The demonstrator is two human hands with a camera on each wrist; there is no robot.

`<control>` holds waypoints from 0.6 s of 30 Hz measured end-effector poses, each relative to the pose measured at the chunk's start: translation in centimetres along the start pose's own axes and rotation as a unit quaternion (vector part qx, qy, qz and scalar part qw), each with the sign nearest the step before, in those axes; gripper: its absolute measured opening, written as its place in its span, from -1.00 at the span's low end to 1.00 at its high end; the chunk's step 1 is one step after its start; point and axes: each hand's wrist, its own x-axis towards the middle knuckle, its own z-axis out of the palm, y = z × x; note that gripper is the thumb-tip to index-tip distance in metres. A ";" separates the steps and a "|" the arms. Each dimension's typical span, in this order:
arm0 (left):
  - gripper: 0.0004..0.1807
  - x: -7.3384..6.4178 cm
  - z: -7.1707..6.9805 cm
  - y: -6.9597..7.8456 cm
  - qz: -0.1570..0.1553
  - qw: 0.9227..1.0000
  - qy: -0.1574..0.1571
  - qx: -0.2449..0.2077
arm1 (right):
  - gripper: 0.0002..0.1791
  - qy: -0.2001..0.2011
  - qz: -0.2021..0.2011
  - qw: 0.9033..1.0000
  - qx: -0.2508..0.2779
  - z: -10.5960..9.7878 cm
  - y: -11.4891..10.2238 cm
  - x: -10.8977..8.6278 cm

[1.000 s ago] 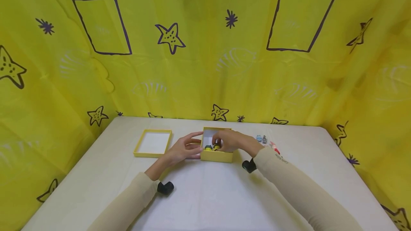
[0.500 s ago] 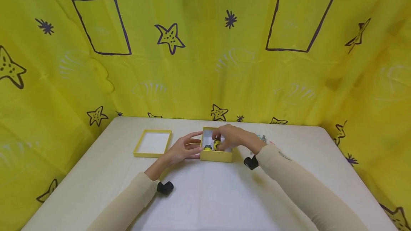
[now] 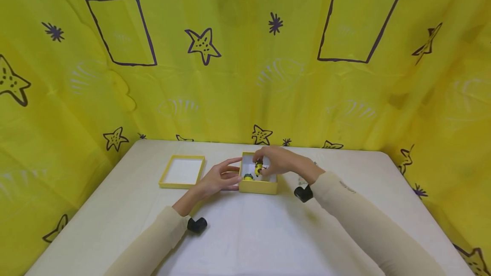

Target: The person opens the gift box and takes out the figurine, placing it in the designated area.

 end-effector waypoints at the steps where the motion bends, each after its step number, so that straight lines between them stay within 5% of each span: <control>1: -0.22 0.0 0.0 0.0 0.000 1.000 0.001 0.000 | -0.57 0.004 0.000 1.000 0.003 -0.1 0.0 -0.1; 18: -0.24 0.0 0.0 0.0 0.001 1.000 0.005 0.001 | -0.55 0.050 -0.006 0.997 0.052 -1.5 0.0 -1.4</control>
